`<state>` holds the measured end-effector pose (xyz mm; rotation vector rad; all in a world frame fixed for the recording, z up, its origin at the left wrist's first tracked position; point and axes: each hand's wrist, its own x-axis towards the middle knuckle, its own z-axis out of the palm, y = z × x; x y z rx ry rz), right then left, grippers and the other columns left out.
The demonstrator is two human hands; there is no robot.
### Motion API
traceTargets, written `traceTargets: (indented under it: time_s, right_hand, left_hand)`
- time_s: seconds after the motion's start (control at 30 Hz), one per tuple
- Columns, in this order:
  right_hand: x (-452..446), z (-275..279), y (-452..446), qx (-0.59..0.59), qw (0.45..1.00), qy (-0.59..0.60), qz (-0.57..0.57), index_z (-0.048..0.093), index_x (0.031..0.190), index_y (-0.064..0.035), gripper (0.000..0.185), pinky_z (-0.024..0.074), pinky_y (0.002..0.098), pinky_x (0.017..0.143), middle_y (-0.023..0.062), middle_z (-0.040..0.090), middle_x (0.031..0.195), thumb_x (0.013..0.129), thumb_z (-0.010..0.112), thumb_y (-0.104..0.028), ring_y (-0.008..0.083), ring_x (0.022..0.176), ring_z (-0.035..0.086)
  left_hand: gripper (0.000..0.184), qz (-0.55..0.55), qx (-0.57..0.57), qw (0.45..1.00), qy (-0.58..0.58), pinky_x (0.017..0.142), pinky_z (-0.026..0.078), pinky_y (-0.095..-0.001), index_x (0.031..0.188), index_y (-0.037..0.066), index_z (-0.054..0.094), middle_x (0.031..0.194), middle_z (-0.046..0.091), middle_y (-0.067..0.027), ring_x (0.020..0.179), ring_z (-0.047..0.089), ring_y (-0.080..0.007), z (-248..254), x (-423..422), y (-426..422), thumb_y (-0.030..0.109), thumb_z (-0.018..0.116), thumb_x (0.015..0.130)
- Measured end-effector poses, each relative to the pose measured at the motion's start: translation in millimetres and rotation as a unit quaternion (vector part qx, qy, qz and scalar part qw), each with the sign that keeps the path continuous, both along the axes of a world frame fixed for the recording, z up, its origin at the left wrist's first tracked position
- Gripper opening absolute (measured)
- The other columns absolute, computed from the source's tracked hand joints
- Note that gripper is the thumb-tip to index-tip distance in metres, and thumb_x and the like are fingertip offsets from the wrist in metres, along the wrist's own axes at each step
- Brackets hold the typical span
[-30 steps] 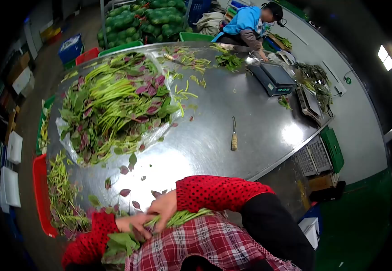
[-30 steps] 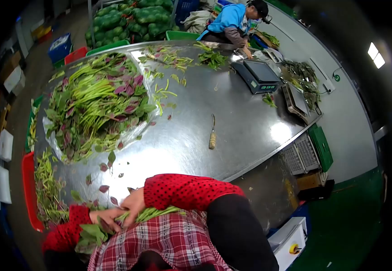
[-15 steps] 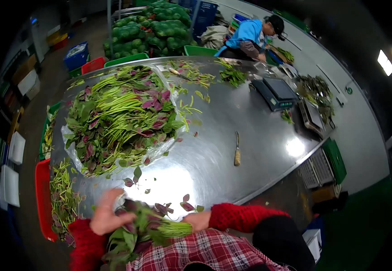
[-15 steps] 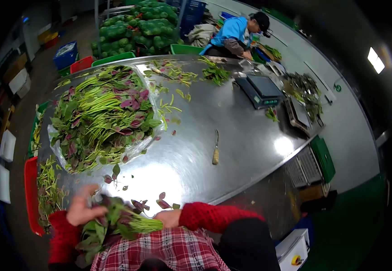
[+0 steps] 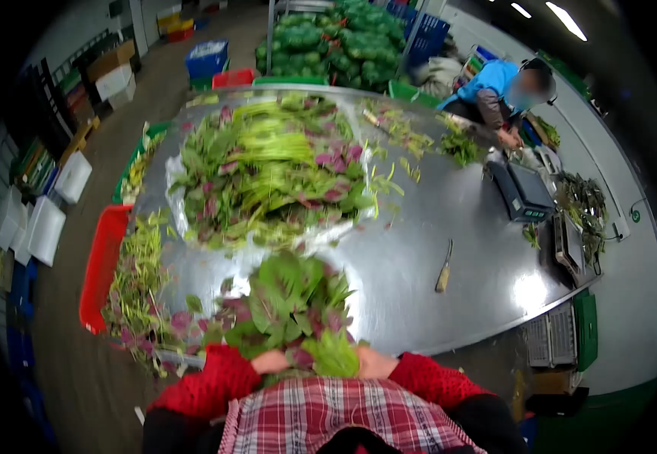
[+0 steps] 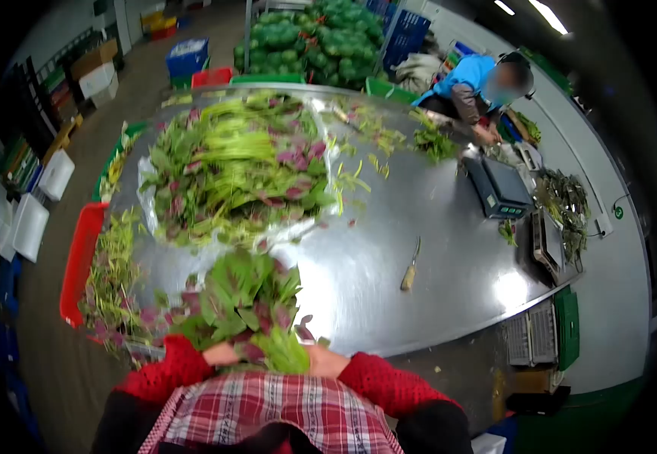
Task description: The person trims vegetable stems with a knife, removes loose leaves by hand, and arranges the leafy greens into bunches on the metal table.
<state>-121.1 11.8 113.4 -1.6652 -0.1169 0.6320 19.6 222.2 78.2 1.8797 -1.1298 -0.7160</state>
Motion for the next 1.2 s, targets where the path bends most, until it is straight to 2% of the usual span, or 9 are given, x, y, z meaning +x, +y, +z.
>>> traceTargets:
  time_s: [0.1,0.23,0.37,0.5,0.57,0.77,1.03,1.1,1.2]
  right_hand:
    - [-1,4,-1,-0.071,0.966,-0.235,-0.086,0.047,0.129,0.0009,0.061,0.0467,0.0356,0.095,0.0144,0.062,0.118,0.075,0.074,-0.006,0.0229,0.107,0.06]
    - [-24,19,0,0.25,0.907,0.102,-0.322,0.052,0.115,0.0022,0.05,0.0538,0.0372,0.077,0.0162,0.062,0.096,0.067,0.067,0.0,0.0249,0.084,0.064]
    - [-56,8,-4,0.318,0.825,0.082,-0.459,0.051,0.109,0.0005,0.049,0.0485,0.039,0.072,0.0108,0.058,0.085,0.063,0.064,-0.005,0.0218,0.074,0.059]
    - [-81,10,-12,0.349,0.734,-0.018,-0.583,0.051,0.103,0.0061,0.045,0.0491,0.0416,0.071,0.0135,0.056,0.083,0.063,0.065,-0.01,0.0249,0.073,0.059]
    - [-86,11,-31,0.273,0.757,-0.04,-0.593,0.047,0.113,-0.0041,0.052,0.0449,0.0355,0.07,0.0063,0.051,0.083,0.065,0.064,-0.016,0.0181,0.071,0.053]
    - [-59,24,-54,0.394,0.663,-0.001,-0.637,0.053,0.099,0.0031,0.034,0.0463,0.0369,0.078,0.0104,0.057,0.083,0.072,0.061,-0.016,0.0219,0.076,0.054]
    - [37,27,-8,0.378,0.815,0.145,-0.413,0.048,0.118,0.0,0.051,0.0536,0.0386,0.071,0.0146,0.059,0.09,0.07,0.065,-0.007,0.0245,0.078,0.062]
    - [62,42,-11,0.323,0.858,0.099,-0.387,0.051,0.113,0.0011,0.045,0.0561,0.038,0.067,0.015,0.062,0.089,0.07,0.064,0.0,0.0245,0.075,0.065]
    - [87,46,-2,0.328,0.876,0.083,-0.344,0.051,0.113,0.0016,0.044,0.0555,0.0376,0.069,0.0143,0.062,0.088,0.071,0.065,0.0,0.0239,0.075,0.065]
  left_hand:
    - [0.04,-0.005,-0.247,0.969,-0.031,0.069,0.051,-0.0398,0.11,0.006,0.062,0.09,0.066,-0.0201,0.078,0.063,-0.0351,53,22,-52,0.037,0.055,0.086]
    - [0.033,-0.018,-0.011,0.97,-0.241,0.06,0.049,-0.0475,0.062,-0.002,0.062,0.066,0.06,-0.0252,0.068,0.062,-0.0404,84,36,-102,0.027,0.053,0.076]
    - [0.033,-0.032,-0.129,0.991,-0.018,0.074,0.05,-0.0431,0.09,-0.001,0.065,0.087,0.066,-0.0195,0.08,0.062,-0.0368,79,71,-99,0.028,0.062,0.074]
    - [0.04,0.29,-0.013,0.896,-0.336,0.078,0.048,-0.0388,0.101,0.003,0.061,0.094,0.062,-0.0148,0.088,0.058,-0.0332,18,71,-77,0.019,0.073,0.067]
    - [0.044,0.165,-0.093,0.981,-0.04,0.083,0.046,-0.0429,0.104,0.007,0.061,0.11,0.059,-0.0175,0.1,0.053,-0.0362,-25,18,-94,0.02,0.075,0.065]
    - [0.047,-0.156,-0.189,0.9,-0.36,0.097,0.04,-0.0536,0.124,0.016,0.057,0.132,0.05,-0.0147,0.123,0.047,-0.0328,-98,-26,-131,0.018,0.06,0.077]
    - [0.037,0.321,0.476,0.753,-0.321,0.094,0.036,-0.0535,0.11,0.005,0.063,0.124,0.053,-0.0203,0.113,0.05,-0.0343,-8,207,136,0.019,0.062,0.075]
    - [0.04,0.359,0.271,0.659,-0.603,0.093,0.04,-0.0507,0.104,0.002,0.066,0.118,0.058,-0.0214,0.108,0.055,-0.0352,-4,210,177,0.025,0.07,0.072]
    - [0.045,0.288,0.156,0.943,0.05,0.087,0.048,-0.0336,0.106,-0.003,0.066,0.102,0.067,-0.0147,0.096,0.064,-0.0246,44,126,93,0.036,0.067,0.083]
